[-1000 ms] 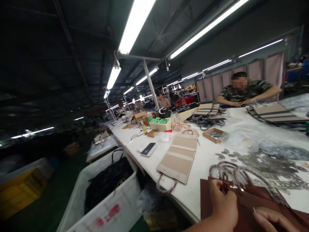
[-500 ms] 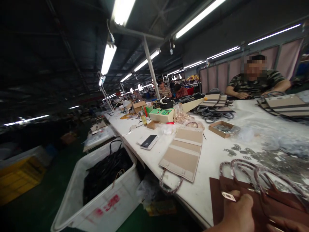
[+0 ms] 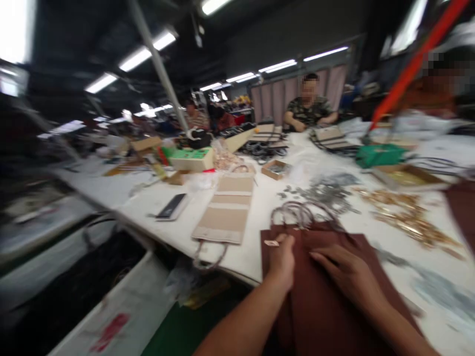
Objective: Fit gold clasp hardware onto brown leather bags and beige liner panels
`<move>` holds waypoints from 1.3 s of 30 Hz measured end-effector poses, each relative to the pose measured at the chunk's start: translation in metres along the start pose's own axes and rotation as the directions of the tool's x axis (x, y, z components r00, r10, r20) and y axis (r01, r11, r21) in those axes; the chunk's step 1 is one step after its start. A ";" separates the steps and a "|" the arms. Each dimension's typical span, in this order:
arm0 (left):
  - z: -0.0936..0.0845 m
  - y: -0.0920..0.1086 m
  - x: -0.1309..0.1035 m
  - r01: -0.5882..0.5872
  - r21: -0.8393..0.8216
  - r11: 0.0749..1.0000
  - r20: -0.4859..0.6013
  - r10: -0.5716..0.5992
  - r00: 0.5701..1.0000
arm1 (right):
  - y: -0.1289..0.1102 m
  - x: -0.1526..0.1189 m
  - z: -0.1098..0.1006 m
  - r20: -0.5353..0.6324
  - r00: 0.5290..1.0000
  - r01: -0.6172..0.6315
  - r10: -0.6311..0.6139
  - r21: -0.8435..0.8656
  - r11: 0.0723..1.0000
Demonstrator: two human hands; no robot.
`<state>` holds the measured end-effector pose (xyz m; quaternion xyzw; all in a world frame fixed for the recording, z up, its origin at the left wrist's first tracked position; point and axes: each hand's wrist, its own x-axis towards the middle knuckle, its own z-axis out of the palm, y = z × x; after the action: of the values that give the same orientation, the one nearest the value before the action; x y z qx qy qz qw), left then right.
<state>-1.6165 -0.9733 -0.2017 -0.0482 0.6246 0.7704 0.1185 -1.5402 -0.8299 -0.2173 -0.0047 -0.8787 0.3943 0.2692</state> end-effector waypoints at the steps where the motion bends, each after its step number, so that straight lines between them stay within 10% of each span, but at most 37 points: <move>1: 0.001 -0.003 0.008 0.001 0.006 1.000 0.022 -0.001 1.000 | 0.003 -0.006 -0.007 0.055 0.994 -0.099 0.096 0.058 0.993; 6: 0.007 -0.028 0.037 -0.013 0.019 1.000 0.085 0.011 0.996 | 0.008 -0.009 -0.014 -0.015 0.876 -0.467 0.482 0.219 0.856; 33: 0.001 -0.028 0.032 -0.063 0.008 0.998 0.103 0.062 0.993 | -0.019 0.007 0.026 -0.200 0.940 -0.288 0.276 -0.033 0.957; 39: -0.002 -0.031 0.034 -0.218 0.096 0.971 0.168 0.200 0.965 | -0.024 0.013 0.029 -0.182 0.929 -0.331 0.322 -0.023 0.943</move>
<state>-1.6416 -0.9655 -0.2395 0.0856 0.6577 0.7432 0.0877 -1.5601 -0.8632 -0.2105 -0.1928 -0.8487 0.4078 0.2760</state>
